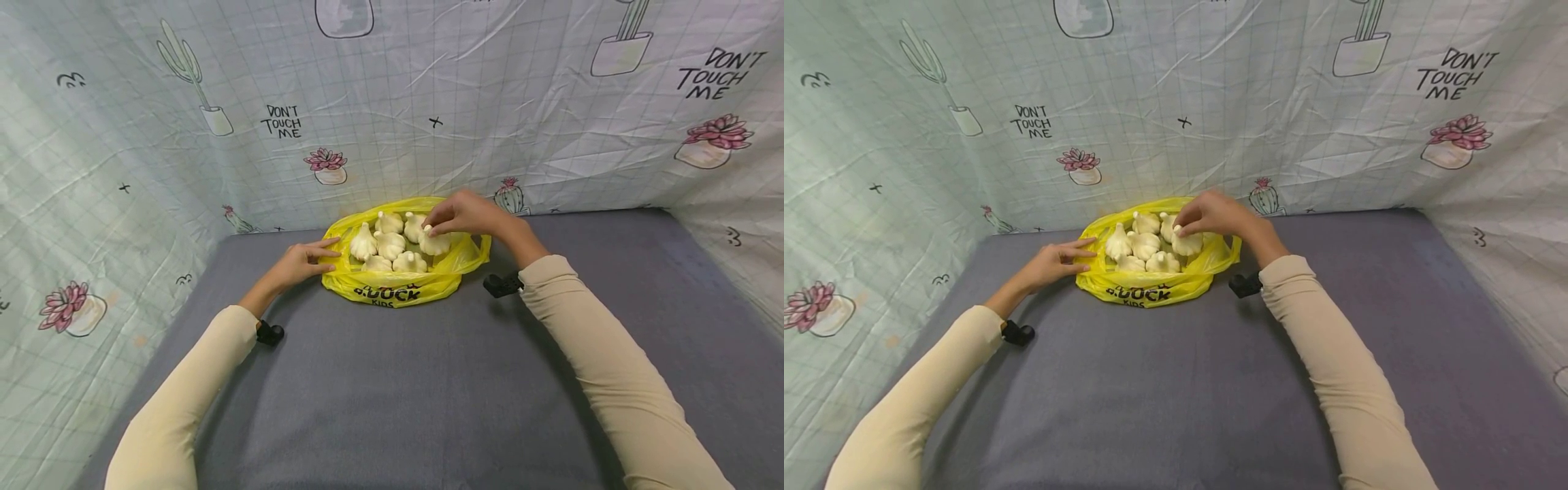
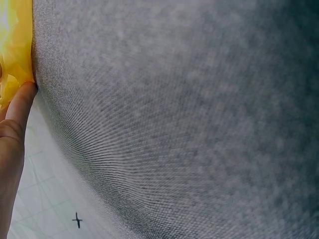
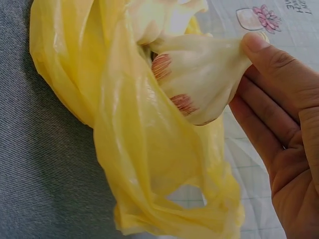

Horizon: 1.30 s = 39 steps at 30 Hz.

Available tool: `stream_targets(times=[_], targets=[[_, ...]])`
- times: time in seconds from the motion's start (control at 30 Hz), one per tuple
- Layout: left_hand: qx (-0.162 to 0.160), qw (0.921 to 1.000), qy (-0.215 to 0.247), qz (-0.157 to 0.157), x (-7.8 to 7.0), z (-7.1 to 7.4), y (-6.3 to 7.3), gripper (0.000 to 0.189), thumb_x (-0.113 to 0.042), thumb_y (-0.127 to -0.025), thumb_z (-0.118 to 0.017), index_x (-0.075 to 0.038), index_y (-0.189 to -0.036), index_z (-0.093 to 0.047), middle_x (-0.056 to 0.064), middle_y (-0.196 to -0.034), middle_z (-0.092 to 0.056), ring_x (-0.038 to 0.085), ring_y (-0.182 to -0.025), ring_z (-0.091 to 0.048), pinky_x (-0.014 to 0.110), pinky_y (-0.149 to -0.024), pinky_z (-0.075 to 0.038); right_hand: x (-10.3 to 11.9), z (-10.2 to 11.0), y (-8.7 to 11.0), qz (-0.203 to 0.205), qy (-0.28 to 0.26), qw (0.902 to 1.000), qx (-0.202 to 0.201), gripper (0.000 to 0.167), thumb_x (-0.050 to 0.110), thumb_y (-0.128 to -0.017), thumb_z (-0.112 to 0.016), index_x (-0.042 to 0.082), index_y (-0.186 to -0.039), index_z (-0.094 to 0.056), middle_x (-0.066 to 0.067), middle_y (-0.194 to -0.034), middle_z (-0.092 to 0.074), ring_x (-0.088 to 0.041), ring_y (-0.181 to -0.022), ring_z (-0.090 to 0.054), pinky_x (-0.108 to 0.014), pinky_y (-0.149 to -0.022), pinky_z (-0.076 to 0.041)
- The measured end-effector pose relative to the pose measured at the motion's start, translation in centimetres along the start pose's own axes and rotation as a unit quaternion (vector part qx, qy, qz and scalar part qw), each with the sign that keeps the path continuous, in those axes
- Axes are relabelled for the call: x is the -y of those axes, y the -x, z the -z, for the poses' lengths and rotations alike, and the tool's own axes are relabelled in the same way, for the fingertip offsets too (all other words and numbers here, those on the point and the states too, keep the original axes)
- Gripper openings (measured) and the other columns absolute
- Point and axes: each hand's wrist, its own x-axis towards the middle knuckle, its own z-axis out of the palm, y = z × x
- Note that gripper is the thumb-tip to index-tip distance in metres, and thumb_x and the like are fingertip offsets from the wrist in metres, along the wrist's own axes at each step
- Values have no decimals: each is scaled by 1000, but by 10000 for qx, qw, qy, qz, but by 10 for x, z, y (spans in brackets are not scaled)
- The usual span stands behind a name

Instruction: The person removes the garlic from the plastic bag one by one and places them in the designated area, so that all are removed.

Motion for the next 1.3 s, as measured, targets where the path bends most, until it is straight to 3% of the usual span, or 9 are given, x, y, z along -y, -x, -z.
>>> stream_targets(times=[0.33,0.57,0.7,0.93,1.1,1.3], targets=[[18,9999,-130,-15,0,-2,3,37,-22,-97,-71,-14,-133,-70,-4,-158,-44,10,-56,-27,30,-58,-33,8,4,11,394,235,9982,-383,21,27,-93,-77,15,-110,-81,0,-102,-78,-13,-90,-73,-36,-79,-58],[117,9999,-42,46,3,-7,6,37,-22,-97,-71,-13,-133,-70,-4,-159,-43,8,-53,-25,30,-57,-33,12,3,20,752,232,9956,-517,22,25,-93,-76,13,-111,-80,-2,-102,-79,-14,-87,-74,-35,-75,-58],[26,10000,-31,-15,3,-7,4,36,-20,-97,-71,-13,-132,-70,-3,-158,-45,10,-56,-29,30,-58,-34,14,10,25,789,119,9947,-643,21,20,-92,-77,10,-110,-80,-3,-102,-79,-16,-90,-74,-35,-76,-58],[47,10000,-50,-15,2,-5,3,37,-21,-97,-71,-13,-133,-70,-3,-158,-44,10,-62,-38,30,-63,-37,18,24,39,996,447,9883,-1069,19,18,-90,-79,11,-107,-81,-2,-98,-79,-16,-85,-74,-29,-70,-56],[6,10000,-40,-55,-1,-3,3,36,-20,-97,-71,-13,-132,-70,-1,-158,-45,9,-55,-27,29,-58,-34,16,34,50,1181,452,9827,-1350,17,11,-88,-80,9,-105,-81,-3,-97,-79,-9,-76,-71,-21,-65,-51],[17,10000,-26,-56,-1,-1,3,36,-22,-97,-72,-12,-132,-71,1,-158,-45,8,-50,-25,29,-55,-33,17,46,62,1269,503,9792,-1501,17,8,-88,-80,9,-105,-81,-2,-97,-79,-10,-72,-70,-18,-63,-49]])
